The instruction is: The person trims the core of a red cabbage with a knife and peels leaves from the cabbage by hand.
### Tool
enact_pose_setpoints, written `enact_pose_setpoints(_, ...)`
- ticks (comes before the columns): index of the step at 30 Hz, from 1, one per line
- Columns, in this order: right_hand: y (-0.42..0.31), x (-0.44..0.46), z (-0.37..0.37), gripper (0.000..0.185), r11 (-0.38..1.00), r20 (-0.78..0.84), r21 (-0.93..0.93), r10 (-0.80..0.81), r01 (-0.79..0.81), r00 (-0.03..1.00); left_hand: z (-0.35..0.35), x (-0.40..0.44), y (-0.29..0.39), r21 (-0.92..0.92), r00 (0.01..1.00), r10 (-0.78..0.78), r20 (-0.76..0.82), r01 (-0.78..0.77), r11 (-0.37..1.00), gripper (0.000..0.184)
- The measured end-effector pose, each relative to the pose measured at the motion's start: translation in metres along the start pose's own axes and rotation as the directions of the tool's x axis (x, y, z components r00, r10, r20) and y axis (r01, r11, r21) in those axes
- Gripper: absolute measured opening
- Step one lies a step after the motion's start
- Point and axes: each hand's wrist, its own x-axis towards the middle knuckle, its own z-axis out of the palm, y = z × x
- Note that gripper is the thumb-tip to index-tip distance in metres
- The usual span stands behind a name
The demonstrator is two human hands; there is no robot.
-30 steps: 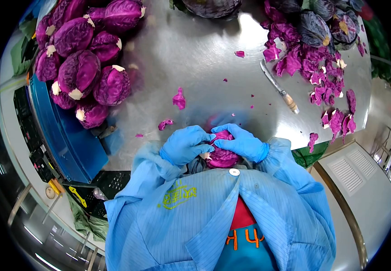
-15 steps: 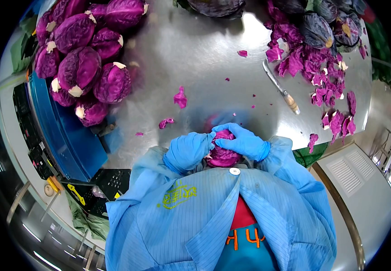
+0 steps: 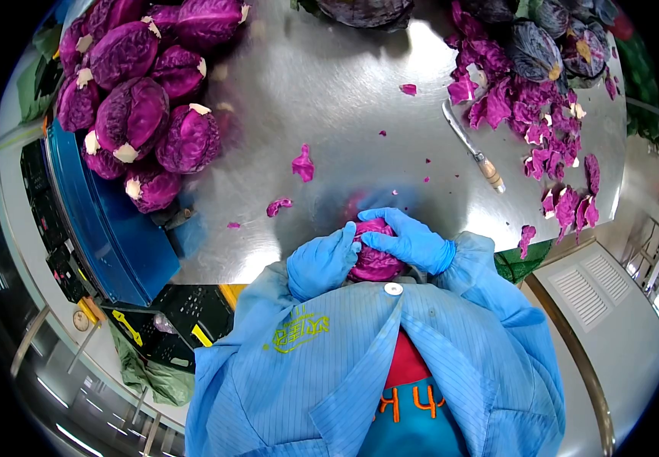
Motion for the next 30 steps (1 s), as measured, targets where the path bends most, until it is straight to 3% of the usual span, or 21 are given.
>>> enact_pose_setpoints(1,0.000,-0.001,0.000,0.075,1.000,0.003,-0.012,-0.011,0.011,1.000,0.003,-0.002,-0.003,0.002,0.997,0.063,-0.040,-0.063,0.998,0.035)
enact_pose_setpoints(5,-0.006,-0.005,-0.001,0.066,0.999,0.017,-0.045,0.012,-0.011,1.000,-0.004,-0.002,-0.001,0.125,0.993,0.110,0.042,-0.115,0.985,0.034)
enact_pose_setpoints(11,-0.012,-0.007,0.001,0.065,0.996,-0.001,-0.063,0.060,-0.060,0.998,-0.004,-0.005,0.005,0.108,0.992,0.067,0.107,-0.079,0.991,0.034)
enact_pose_setpoints(13,-0.012,-0.008,-0.001,0.070,0.998,0.014,-0.014,0.069,-0.069,0.998,-0.006,-0.003,0.006,-0.006,0.983,0.020,0.184,-0.019,1.000,0.034)
enact_pose_setpoints(16,-0.001,-0.011,-0.004,0.068,0.982,0.048,0.176,0.052,-0.060,0.997,-0.012,0.010,-0.004,-0.379,0.937,-0.044,0.347,0.184,0.907,0.042)
enact_pose_setpoints(19,0.011,-0.011,-0.006,0.065,0.961,0.036,0.278,-0.021,0.010,0.999,-0.006,0.017,-0.010,-0.631,0.989,-0.139,0.058,0.144,0.762,0.063)
enact_pose_setpoints(20,0.013,-0.012,-0.006,0.064,0.956,0.024,0.289,-0.052,0.043,0.998,-0.015,0.012,0.001,-0.514,0.939,-0.288,0.186,0.343,0.786,0.092)
enact_pose_setpoints(22,0.013,-0.015,-0.006,0.064,0.937,0.031,0.350,-0.015,0.004,0.999,0.009,0.004,-0.003,-0.722,0.859,-0.237,0.453,0.510,0.468,0.111)
enact_pose_setpoints(23,0.013,-0.017,-0.007,0.064,0.925,0.033,0.379,0.003,-0.016,0.999,0.018,0.001,-0.003,-0.711,0.825,-0.126,0.552,0.544,0.445,0.118)
enact_pose_setpoints(24,0.009,-0.019,-0.010,0.063,0.974,-0.016,0.227,-0.020,0.023,1.000,0.017,0.005,0.006,-0.750,0.827,-0.161,0.538,0.557,0.358,0.118)
enact_pose_setpoints(26,-0.002,-0.025,-0.015,0.061,0.993,-0.096,-0.093,-0.086,0.077,0.992,0.019,0.011,0.005,-0.688,0.820,-0.155,0.551,0.552,0.472,0.119)
enact_pose_setpoints(29,-0.017,-0.034,-0.010,0.053,0.834,-0.325,-0.507,-0.420,0.218,0.847,0.020,0.013,0.008,-0.632,0.783,-0.226,0.580,0.607,0.481,0.117)
enact_pose_setpoints(30,-0.022,-0.036,-0.010,0.052,0.817,-0.289,-0.532,-0.420,0.220,0.860,0.022,0.014,0.009,-0.632,0.800,-0.218,0.559,0.581,0.512,0.117)
